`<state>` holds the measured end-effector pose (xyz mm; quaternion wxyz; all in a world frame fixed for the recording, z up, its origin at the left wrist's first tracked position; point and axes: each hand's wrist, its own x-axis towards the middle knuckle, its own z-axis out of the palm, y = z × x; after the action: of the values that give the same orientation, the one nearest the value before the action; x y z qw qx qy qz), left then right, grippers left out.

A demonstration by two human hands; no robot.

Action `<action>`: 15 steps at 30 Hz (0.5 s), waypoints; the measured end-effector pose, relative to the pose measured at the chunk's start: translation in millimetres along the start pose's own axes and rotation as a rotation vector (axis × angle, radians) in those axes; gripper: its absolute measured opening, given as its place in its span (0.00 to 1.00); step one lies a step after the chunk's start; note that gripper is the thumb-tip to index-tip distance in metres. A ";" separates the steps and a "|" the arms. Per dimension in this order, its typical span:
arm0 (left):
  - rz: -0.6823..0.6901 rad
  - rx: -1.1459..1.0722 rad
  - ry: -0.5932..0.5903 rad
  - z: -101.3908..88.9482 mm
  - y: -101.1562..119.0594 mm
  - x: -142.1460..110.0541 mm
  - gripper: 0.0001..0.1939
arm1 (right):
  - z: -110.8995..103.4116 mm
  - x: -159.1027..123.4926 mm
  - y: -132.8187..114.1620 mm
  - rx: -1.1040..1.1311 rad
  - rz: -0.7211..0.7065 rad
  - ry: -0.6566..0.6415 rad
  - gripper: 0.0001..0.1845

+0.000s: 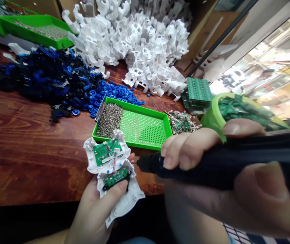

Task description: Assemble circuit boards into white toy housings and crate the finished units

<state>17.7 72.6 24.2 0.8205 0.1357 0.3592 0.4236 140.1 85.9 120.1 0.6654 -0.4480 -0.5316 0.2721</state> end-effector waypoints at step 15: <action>0.022 0.018 0.174 -3.2 -10.1 -4.5 0.24 | -9.3 71.3 94.3 0.121 -0.322 0.154 0.05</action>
<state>19.7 62.7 18.7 0.7801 0.1096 0.4315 0.4396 180.2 185.4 69.3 0.7646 -0.3360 -0.5266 0.1585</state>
